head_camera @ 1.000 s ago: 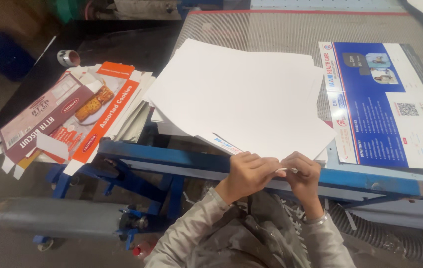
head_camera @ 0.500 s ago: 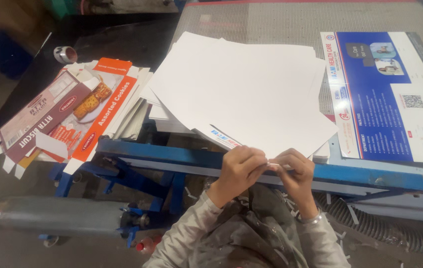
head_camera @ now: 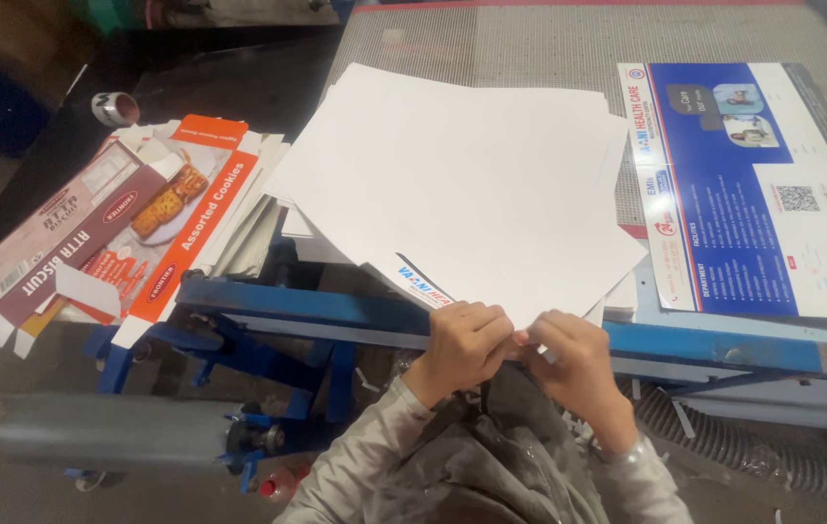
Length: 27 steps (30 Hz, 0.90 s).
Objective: The person repeatedly folds large white paper sheets in half on a blue metal workbench. They align the edges, press the crease, and stack the folded sheets to the right. The process is continuous and repetitive throughout the clip.
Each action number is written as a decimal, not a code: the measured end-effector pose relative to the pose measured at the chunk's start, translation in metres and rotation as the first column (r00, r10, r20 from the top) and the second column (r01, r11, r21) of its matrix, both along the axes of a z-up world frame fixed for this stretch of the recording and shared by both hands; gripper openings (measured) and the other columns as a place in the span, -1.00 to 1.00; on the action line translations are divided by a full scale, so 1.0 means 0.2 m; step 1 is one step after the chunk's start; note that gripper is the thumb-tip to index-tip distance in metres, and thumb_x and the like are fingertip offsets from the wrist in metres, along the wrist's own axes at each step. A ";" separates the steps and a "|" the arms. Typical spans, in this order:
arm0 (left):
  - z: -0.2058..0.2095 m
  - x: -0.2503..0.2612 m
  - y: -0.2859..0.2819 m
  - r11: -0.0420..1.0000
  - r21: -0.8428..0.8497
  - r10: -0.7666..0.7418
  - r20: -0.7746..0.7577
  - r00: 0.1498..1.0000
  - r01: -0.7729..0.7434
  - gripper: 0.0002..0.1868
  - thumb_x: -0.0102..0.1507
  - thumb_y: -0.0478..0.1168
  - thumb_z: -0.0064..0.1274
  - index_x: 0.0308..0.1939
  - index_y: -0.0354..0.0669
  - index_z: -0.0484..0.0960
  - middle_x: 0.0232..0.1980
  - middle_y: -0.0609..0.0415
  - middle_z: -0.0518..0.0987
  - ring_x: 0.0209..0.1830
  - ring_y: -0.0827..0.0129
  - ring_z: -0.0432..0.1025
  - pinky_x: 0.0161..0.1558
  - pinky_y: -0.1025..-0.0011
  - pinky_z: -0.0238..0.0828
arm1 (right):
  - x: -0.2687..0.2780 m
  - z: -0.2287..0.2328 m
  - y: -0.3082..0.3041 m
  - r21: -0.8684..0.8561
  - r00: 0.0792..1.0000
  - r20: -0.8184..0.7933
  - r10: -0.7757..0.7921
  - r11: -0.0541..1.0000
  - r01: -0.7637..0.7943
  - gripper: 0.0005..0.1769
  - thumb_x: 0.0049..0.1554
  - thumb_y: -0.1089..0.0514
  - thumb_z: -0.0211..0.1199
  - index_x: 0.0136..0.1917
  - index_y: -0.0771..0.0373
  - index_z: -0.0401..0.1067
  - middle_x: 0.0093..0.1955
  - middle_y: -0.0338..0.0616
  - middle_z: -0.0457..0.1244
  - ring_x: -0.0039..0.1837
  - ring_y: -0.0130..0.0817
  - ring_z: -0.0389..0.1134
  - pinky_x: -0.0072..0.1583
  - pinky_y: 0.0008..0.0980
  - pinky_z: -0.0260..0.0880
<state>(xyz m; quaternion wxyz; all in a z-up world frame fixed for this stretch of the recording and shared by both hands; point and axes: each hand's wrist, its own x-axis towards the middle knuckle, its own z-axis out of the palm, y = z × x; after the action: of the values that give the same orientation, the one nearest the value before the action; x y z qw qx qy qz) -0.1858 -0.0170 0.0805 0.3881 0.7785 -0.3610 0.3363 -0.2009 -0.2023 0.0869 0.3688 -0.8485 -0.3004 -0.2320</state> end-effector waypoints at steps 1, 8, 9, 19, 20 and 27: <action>0.01 0.00 0.00 1.000 0.027 -0.001 -0.012 1.000 0.001 -0.73 0.26 -0.24 0.24 -0.44 -0.13 0.46 -0.46 0.07 0.42 -0.51 0.19 0.37 -0.41 0.27 0.23 | 0.00 0.01 0.00 -0.094 1.000 -0.017 -0.009 0.996 0.007 -0.78 -0.18 0.38 0.39 -0.23 0.27 0.44 -0.32 -0.13 0.27 -0.26 -0.15 0.32 -0.24 -0.23 0.26; 0.22 0.12 0.02 0.981 0.035 0.180 0.215 0.960 -0.192 -0.33 0.45 0.31 -0.43 0.14 -0.01 0.66 0.20 -0.05 0.65 0.26 0.18 0.50 0.21 0.12 0.32 | 0.08 0.02 -0.26 -0.029 0.967 0.103 -0.231 0.972 0.235 -0.80 0.02 0.46 0.13 -0.14 0.26 0.46 -0.25 -0.12 0.31 -0.24 -0.21 0.34 -0.18 -0.27 0.30; 0.25 0.09 0.07 0.975 0.006 0.219 0.160 0.963 -0.223 -0.23 0.44 0.36 -0.56 0.28 -0.05 0.56 0.34 -0.11 0.53 0.40 0.11 0.39 0.32 0.09 0.24 | 0.12 0.02 -0.41 -0.013 0.925 0.148 -0.350 0.935 0.355 -0.80 0.01 0.45 0.14 -0.13 0.26 0.46 -0.24 -0.12 0.31 -0.23 -0.21 0.34 -0.18 -0.27 0.30; -0.04 0.21 0.22 0.968 -0.101 0.231 0.002 0.973 -0.229 -0.34 0.49 0.29 -0.42 0.06 -0.12 0.62 0.14 0.07 0.63 0.18 0.21 0.50 0.18 0.16 0.34 | 0.48 -0.02 -1.22 -0.364 0.515 -0.163 -0.842 0.536 0.761 -0.79 -0.01 0.41 0.21 -0.08 0.26 0.49 -0.17 -0.11 0.34 -0.18 -0.23 0.38 -0.13 -0.32 0.36; -0.06 0.23 0.22 0.971 -0.068 0.233 0.031 0.972 -0.231 -0.42 0.47 0.25 -0.29 -0.01 -0.13 0.62 0.09 0.09 0.64 0.13 0.23 0.52 0.13 0.18 0.35 | 0.48 -0.02 -1.22 -0.377 0.511 -0.166 -0.844 0.533 0.758 -0.78 -0.02 0.41 0.22 -0.08 0.26 0.49 -0.16 -0.11 0.34 -0.17 -0.23 0.38 -0.13 -0.32 0.37; -0.17 0.34 0.14 0.962 0.022 0.265 0.144 0.954 -0.271 -0.64 0.27 0.10 0.20 -0.28 -0.13 0.64 -0.19 0.19 0.67 -0.12 0.31 0.57 -0.08 0.31 0.40 | 0.61 -0.07 -1.49 -0.398 0.486 -0.176 -0.856 0.514 0.760 -0.75 -0.04 0.38 0.27 -0.04 0.26 0.50 -0.11 -0.11 0.36 -0.13 -0.24 0.41 -0.10 -0.35 0.41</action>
<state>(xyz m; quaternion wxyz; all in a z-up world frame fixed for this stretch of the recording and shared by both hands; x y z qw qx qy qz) -0.1175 0.0107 0.0456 0.2967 0.8026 -0.2852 0.4318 -0.0781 -0.4994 0.0730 0.1434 -0.9559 0.1812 -0.1812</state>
